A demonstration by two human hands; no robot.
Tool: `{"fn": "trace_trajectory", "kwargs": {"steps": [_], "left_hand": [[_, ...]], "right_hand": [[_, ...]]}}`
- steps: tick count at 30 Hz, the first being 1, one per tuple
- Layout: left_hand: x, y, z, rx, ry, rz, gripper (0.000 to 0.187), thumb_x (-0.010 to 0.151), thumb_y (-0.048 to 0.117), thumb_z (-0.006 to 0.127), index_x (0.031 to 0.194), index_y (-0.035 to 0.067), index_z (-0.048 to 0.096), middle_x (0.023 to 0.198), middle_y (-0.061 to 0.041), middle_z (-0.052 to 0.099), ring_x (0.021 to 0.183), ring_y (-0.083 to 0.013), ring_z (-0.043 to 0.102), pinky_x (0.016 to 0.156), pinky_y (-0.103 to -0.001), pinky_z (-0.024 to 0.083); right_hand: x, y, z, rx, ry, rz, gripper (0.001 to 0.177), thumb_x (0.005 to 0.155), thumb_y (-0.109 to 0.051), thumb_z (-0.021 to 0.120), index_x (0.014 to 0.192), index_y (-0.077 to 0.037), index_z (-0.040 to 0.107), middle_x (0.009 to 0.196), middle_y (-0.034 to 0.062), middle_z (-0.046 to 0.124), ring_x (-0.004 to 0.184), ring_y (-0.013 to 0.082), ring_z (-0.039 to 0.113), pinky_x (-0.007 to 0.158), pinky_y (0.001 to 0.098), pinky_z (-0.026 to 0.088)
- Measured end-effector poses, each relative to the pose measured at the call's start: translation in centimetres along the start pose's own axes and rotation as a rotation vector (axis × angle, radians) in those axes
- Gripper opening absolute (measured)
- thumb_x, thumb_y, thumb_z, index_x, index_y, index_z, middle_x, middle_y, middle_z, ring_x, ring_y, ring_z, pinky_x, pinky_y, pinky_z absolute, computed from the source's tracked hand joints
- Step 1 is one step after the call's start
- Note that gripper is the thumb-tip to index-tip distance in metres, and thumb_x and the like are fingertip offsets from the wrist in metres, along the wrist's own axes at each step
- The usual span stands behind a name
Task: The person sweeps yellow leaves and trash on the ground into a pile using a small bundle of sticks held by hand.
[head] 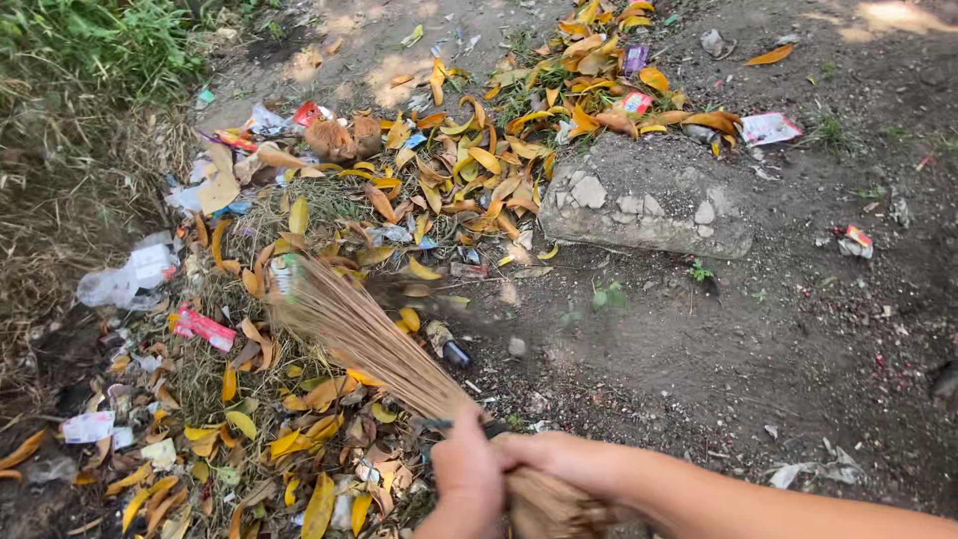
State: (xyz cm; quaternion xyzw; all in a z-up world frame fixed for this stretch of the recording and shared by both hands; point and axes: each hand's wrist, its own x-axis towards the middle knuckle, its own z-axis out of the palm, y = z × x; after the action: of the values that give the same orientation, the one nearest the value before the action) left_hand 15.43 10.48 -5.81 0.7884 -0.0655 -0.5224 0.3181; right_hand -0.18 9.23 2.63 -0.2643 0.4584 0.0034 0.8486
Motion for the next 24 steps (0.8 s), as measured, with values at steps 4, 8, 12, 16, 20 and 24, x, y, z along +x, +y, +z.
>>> {"fn": "trace_trajectory", "kwargs": {"steps": [4, 8, 12, 16, 20, 24], "left_hand": [[-3.6, 1.8, 3.8, 0.008, 0.098, 0.323, 0.057, 0.079, 0.046, 0.07, 0.101, -0.006, 0.062, 0.091, -0.02, 0.071, 0.086, -0.0317, 0.07, 0.084, -0.041, 0.053], [-1.9, 4.4, 5.4, -0.041, -0.619, -0.169, 0.044, 0.085, 0.048, 0.064, 0.097, 0.006, 0.066, 0.085, -0.013, 0.063, 0.076, -0.0296, 0.062, 0.079, -0.049, 0.052], [5.2, 7.1, 4.4, 0.097, -0.76, -0.312, 0.038, 0.087, 0.043, 0.058, 0.093, 0.005, 0.064, 0.084, -0.018, 0.071, 0.074, -0.0347, 0.07, 0.077, -0.053, 0.059], [3.9, 4.6, -1.3, -0.275, -0.31, -0.211, 0.049, 0.086, 0.046, 0.055, 0.101, 0.001, 0.067, 0.087, -0.02, 0.069, 0.076, -0.0355, 0.067, 0.075, -0.054, 0.056], [0.3, 3.9, -1.4, -0.056, 0.083, 0.006, 0.056, 0.085, 0.043, 0.065, 0.103, -0.01, 0.072, 0.091, -0.019, 0.073, 0.081, -0.032, 0.066, 0.078, -0.049, 0.054], [-1.9, 1.9, 2.6, 0.021, 0.102, 0.319, 0.059, 0.079, 0.045, 0.076, 0.103, -0.005, 0.057, 0.092, -0.017, 0.072, 0.084, -0.0281, 0.071, 0.083, -0.042, 0.055]], "right_hand": [[-2.9, 1.0, -2.2, 0.094, 0.143, -0.146, 0.031, 0.087, -0.032, 0.062, 0.1, -0.006, 0.072, 0.085, 0.0077, 0.073, 0.072, 0.02, 0.07, 0.067, 0.0345, 0.057], [-2.1, 0.7, -0.2, 0.329, 0.3, -0.213, 0.035, 0.09, -0.038, 0.062, 0.1, -0.006, 0.071, 0.086, 0.0086, 0.072, 0.073, 0.0216, 0.067, 0.067, 0.0362, 0.056], [3.2, -3.1, 2.2, 0.547, 0.15, -0.038, 0.048, 0.091, -0.049, 0.049, 0.101, -0.008, 0.071, 0.093, 0.0112, 0.076, 0.074, 0.024, 0.072, 0.067, 0.037, 0.059], [6.7, -3.7, 1.4, 0.255, -0.16, 0.086, 0.046, 0.095, -0.049, 0.054, 0.099, -0.007, 0.07, 0.088, 0.0106, 0.073, 0.067, 0.0209, 0.071, 0.06, 0.0343, 0.059], [5.6, -0.7, -0.2, 0.071, -0.067, -0.019, 0.037, 0.094, -0.041, 0.059, 0.103, -0.007, 0.071, 0.093, 0.0105, 0.074, 0.073, 0.0211, 0.072, 0.068, 0.0371, 0.061], [2.5, 4.5, -2.8, 0.083, 0.243, -0.14, 0.035, 0.085, -0.034, 0.066, 0.104, -0.005, 0.074, 0.095, 0.0101, 0.076, 0.085, 0.0203, 0.073, 0.077, 0.0366, 0.061]]}}
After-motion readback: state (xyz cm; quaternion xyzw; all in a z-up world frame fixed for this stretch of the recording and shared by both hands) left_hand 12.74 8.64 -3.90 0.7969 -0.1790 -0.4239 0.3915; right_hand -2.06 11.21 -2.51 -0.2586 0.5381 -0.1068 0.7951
